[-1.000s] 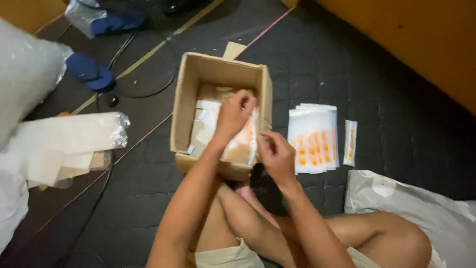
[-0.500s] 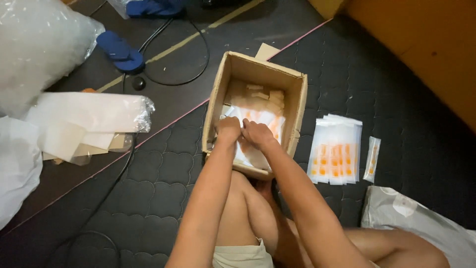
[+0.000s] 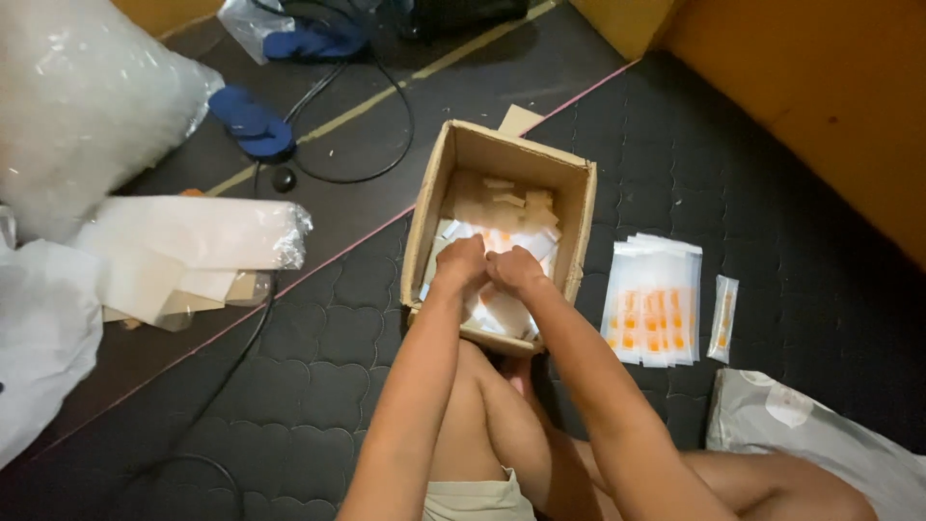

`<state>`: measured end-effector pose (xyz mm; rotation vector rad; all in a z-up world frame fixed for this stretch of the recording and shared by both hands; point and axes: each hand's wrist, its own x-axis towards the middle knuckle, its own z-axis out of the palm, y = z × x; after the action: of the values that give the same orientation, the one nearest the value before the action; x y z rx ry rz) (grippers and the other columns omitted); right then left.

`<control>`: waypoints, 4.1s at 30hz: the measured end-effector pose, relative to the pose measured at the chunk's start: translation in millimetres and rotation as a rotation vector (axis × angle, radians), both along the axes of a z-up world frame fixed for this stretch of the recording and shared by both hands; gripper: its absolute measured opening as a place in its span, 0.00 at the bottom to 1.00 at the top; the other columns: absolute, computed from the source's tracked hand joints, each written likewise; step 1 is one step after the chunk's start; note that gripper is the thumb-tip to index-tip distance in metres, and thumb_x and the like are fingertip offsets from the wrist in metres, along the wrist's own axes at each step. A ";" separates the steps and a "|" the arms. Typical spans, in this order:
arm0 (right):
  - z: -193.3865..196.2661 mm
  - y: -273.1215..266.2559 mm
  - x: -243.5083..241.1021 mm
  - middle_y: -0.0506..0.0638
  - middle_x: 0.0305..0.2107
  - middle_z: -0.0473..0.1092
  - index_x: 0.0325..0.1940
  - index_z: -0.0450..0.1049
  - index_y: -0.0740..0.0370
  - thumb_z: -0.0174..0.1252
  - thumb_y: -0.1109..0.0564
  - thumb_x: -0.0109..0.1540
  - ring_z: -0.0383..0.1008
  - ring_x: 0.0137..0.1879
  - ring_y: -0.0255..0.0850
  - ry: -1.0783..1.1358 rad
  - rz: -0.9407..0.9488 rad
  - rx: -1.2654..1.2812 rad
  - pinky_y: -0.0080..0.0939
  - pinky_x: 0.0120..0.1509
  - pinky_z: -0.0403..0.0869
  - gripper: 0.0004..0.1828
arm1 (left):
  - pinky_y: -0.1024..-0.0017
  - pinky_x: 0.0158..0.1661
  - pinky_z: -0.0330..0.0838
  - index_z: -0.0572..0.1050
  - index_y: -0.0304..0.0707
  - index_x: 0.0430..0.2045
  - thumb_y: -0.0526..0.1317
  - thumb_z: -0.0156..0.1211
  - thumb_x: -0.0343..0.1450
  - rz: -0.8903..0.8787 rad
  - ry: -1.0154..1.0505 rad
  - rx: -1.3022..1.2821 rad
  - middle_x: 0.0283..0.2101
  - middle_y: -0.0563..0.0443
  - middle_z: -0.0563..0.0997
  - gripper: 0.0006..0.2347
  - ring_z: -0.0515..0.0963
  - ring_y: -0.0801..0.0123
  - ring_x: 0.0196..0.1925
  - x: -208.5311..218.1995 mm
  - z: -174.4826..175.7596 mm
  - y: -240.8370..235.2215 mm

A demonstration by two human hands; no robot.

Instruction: The person packages small plastic-wrapped items into a cardboard box while sitting on the floor.

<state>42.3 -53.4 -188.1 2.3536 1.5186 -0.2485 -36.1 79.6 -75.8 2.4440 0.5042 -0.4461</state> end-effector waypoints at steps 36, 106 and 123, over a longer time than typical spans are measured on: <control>92.2 -223.5 -180.8 0.47 0.40 0.77 0.66 0.69 0.62 0.64 0.61 0.59 0.67 0.28 0.29 1.602 -1.156 1.958 0.23 0.27 0.66 0.30 | 0.70 0.27 0.82 0.80 0.24 0.33 0.27 0.65 0.66 0.055 -0.188 -1.221 0.27 0.45 0.77 0.05 0.84 0.58 0.25 -91.8 48.7 -179.6; 114.8 -321.6 -144.0 0.48 0.31 0.74 0.48 0.77 0.60 0.60 0.58 0.67 0.77 0.35 0.35 0.884 -1.509 2.045 0.34 0.45 0.80 0.07 | 0.74 0.28 0.81 0.82 0.35 0.33 0.35 0.68 0.69 0.244 -0.347 -0.791 0.23 0.50 0.81 0.04 0.82 0.69 0.22 -117.2 17.5 -163.9; 187.2 -252.7 -144.4 0.48 0.20 0.75 0.42 0.79 0.61 0.63 0.55 0.65 0.73 0.23 0.32 1.044 -1.219 1.601 0.31 0.28 0.76 0.07 | 0.75 0.32 0.74 0.83 0.40 0.31 0.40 0.68 0.70 0.009 -0.496 -0.889 0.21 0.51 0.80 0.04 0.77 0.75 0.27 -40.2 64.5 -225.5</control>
<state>-102.2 -306.1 -0.8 4.6717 -0.3621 -0.8302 -76.3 -145.8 -11.3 1.5946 0.0605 -0.0170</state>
